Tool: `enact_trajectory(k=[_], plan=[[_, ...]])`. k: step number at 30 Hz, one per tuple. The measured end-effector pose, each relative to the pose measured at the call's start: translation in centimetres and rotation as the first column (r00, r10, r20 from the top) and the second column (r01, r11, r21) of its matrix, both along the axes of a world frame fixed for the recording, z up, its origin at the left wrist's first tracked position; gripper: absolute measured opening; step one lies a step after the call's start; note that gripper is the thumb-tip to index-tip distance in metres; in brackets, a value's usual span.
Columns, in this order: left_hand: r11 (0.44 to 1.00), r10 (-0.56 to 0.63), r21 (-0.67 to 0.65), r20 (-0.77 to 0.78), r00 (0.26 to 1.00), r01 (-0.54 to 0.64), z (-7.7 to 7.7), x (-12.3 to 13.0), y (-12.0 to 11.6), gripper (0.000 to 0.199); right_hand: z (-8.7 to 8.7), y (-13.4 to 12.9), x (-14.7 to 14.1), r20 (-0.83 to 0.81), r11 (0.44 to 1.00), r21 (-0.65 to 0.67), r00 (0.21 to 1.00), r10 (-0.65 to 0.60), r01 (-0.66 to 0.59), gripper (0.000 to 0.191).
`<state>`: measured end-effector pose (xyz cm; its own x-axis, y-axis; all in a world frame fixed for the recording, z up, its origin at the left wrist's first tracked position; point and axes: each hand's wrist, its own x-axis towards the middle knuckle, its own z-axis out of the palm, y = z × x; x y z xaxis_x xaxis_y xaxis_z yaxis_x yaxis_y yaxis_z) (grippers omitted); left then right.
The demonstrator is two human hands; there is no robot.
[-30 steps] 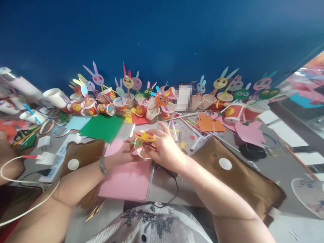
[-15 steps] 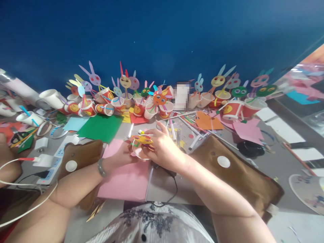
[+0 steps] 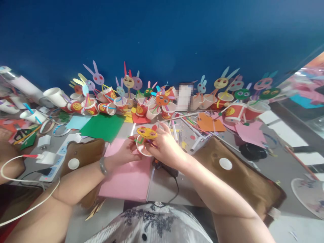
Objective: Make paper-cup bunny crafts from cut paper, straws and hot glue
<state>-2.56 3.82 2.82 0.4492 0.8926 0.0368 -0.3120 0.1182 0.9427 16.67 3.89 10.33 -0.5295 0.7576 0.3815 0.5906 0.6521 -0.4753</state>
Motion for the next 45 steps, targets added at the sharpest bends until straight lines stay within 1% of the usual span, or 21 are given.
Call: enact_trajectory(k=[3,6,8,10,13,15,17,22,27,31,34,39,45], plan=[[0.999,-0.012,0.034,0.016,1.0,0.012,-0.2,0.0,0.0,0.068,0.1,0.1,0.1,0.019,0.999,-0.05,1.0,0.021,-0.02,0.021],[0.995,-0.031,0.093,0.055,0.998,0.026,-0.4,-0.1,0.1,0.068,0.1,0.1,0.1,0.0,0.998,-0.061,1.0,0.006,-0.006,0.02],[0.994,-0.034,0.107,0.089,0.995,0.024,-0.5,-0.3,0.1,0.067,0.2,0.2,0.0,-0.018,0.996,-0.085,1.0,-0.004,0.002,0.019],[0.997,-0.025,0.08,0.121,0.992,0.016,-0.5,-0.4,0.2,0.058,0.3,0.1,-0.1,-0.041,0.992,-0.124,0.999,-0.022,0.017,0.018],[1.0,0.011,-0.011,0.149,0.989,-0.01,-0.3,-0.5,0.3,0.037,0.1,0.2,-0.4,-0.093,0.986,-0.162,0.994,-0.055,0.039,0.019],[0.998,0.043,-0.058,0.145,0.988,-0.035,0.0,-0.4,0.4,0.032,-0.4,0.3,-0.5,-0.123,0.985,-0.167,0.99,-0.066,0.045,0.019],[0.996,0.065,-0.065,0.129,0.989,-0.057,0.2,-0.3,0.5,0.031,-1.0,0.6,-0.5,-0.136,0.983,-0.172,0.987,-0.083,0.059,0.017],[0.992,0.119,0.014,0.113,0.986,-0.122,0.1,-0.1,0.9,0.031,-2.4,1.3,-0.6,-0.114,0.968,-0.209,0.98,-0.164,0.138,0.017],[0.972,0.185,0.132,0.069,0.98,-0.193,-0.2,-0.3,1.3,0.031,-2.7,1.5,-0.8,-0.104,0.963,-0.222,0.978,-0.181,0.155,0.017],[0.923,0.312,0.251,-0.048,0.949,-0.291,-0.2,-0.6,1.5,0.031,-2.8,1.4,-1.0,-0.105,0.955,-0.24,0.973,-0.205,0.175,0.018],[0.884,0.386,0.32,-0.085,0.919,-0.342,-0.5,-0.8,1.5,0.03,-2.7,1.4,-1.0,-0.121,0.959,-0.234,0.974,-0.19,0.158,0.016],[0.872,0.401,0.342,-0.085,0.912,-0.351,-0.9,-0.8,1.3,0.025,-2.5,1.3,-1.1,-0.127,0.961,-0.237,0.977,-0.173,0.14,0.017],[0.866,0.415,0.359,-0.127,0.901,-0.348,-0.5,-0.9,0.9,0.024,-2.7,1.3,-1.3,-0.106,0.958,-0.223,0.973,-0.206,0.179,0.018]])
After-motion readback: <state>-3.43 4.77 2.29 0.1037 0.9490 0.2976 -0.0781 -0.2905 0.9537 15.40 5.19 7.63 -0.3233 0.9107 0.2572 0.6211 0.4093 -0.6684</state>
